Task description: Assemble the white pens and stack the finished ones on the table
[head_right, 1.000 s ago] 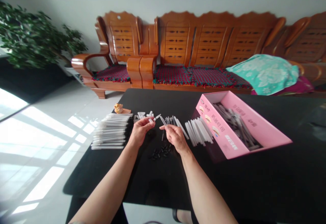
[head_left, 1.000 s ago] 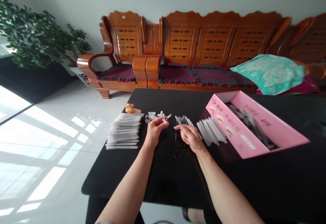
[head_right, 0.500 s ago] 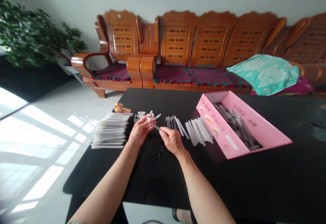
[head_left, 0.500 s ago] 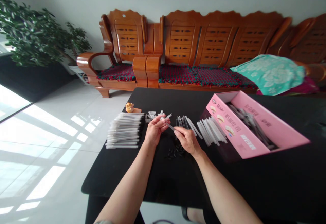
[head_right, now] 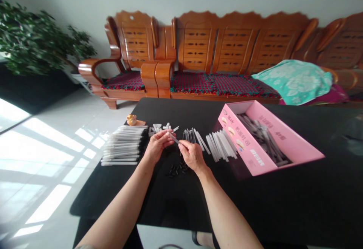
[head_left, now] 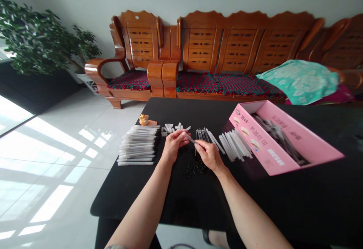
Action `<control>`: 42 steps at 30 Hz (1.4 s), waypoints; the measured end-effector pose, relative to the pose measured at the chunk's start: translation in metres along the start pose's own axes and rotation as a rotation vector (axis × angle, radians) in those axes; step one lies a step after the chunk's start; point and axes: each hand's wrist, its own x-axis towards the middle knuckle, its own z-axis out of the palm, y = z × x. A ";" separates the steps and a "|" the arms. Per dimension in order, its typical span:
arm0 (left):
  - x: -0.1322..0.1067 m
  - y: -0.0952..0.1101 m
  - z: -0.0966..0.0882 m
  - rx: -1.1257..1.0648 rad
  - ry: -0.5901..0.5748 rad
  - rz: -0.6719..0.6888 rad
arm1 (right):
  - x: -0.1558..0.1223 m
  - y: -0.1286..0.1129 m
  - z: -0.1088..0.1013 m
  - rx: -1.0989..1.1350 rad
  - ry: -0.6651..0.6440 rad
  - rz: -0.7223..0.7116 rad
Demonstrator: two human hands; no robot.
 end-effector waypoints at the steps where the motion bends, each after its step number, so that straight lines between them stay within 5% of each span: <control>1: 0.000 0.000 0.000 0.031 0.018 0.027 | 0.000 0.000 0.000 -0.016 0.000 0.004; 8: 0.004 -0.006 0.003 0.192 0.106 0.207 | 0.001 -0.006 0.000 -0.045 -0.037 0.038; 19: -0.010 0.001 0.017 0.213 -0.002 0.379 | 0.003 -0.004 -0.008 0.771 -0.231 0.345; 24: -0.013 0.000 0.019 0.171 -0.022 0.352 | 0.003 -0.002 -0.009 0.998 -0.330 0.437; 35: -0.010 0.004 0.019 0.235 -0.067 0.342 | 0.008 -0.004 -0.007 0.659 -0.123 0.305; 42: 0.000 0.014 0.000 0.205 0.193 0.491 | 0.005 0.004 -0.006 0.619 0.009 0.332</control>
